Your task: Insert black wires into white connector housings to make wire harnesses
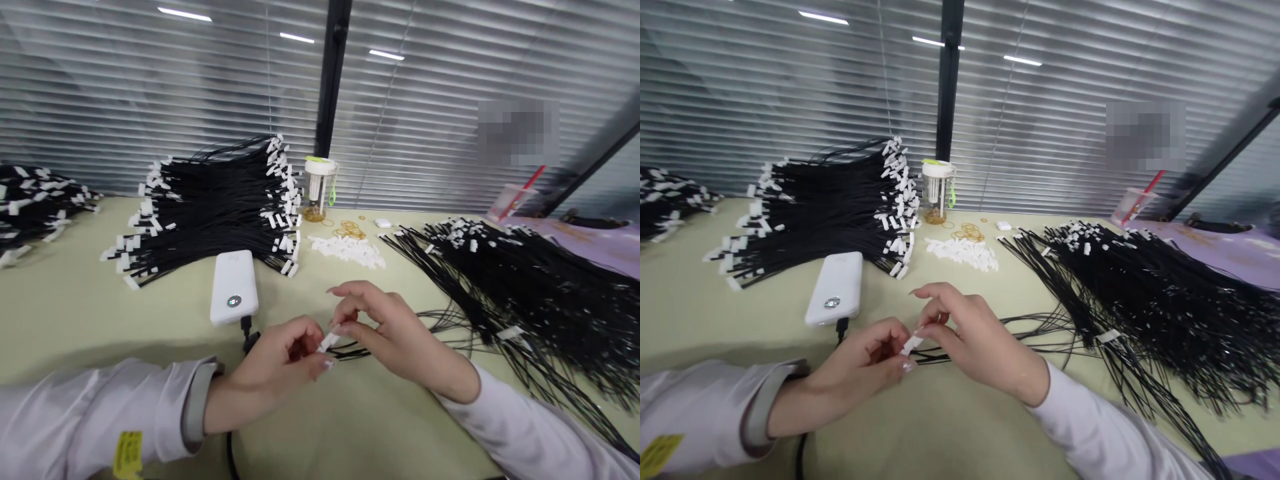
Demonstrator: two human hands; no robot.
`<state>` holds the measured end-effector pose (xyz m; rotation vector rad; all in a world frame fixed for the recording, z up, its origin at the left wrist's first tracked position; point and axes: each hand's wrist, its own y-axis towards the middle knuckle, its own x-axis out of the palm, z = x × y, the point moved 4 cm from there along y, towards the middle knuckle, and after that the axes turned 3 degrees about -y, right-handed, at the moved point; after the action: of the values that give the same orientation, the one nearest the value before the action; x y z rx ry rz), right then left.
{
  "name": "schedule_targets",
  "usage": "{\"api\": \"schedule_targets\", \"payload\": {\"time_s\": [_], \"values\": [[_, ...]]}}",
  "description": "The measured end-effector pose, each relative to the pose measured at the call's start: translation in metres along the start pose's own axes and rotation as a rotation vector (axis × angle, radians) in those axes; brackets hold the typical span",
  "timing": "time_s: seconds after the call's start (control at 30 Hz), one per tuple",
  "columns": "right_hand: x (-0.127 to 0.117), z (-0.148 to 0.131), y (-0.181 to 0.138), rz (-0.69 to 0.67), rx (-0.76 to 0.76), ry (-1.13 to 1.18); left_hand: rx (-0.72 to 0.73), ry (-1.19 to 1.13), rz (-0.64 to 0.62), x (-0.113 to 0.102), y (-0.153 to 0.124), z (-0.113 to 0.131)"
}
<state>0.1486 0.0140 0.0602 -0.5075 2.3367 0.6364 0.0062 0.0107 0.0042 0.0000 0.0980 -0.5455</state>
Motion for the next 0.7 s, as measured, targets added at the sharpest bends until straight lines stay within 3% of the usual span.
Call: {"api": "schedule_targets", "payload": {"time_s": [0.37,0.47,0.63,0.7], "values": [[0.013,-0.004,-0.005,0.083,-0.094,0.045,0.027,0.111,-0.024,0.002,-0.005,0.000],[0.009,0.003,-0.002,0.089,-0.044,0.091,0.034,0.096,-0.001,0.001,-0.004,0.001],[0.009,0.011,0.003,-0.220,-0.021,-0.024,0.029,0.075,0.109,-0.008,0.003,0.000],[0.012,0.011,0.002,-0.278,-0.033,-0.051,0.036,0.100,0.117,-0.009,0.004,-0.001]]}}
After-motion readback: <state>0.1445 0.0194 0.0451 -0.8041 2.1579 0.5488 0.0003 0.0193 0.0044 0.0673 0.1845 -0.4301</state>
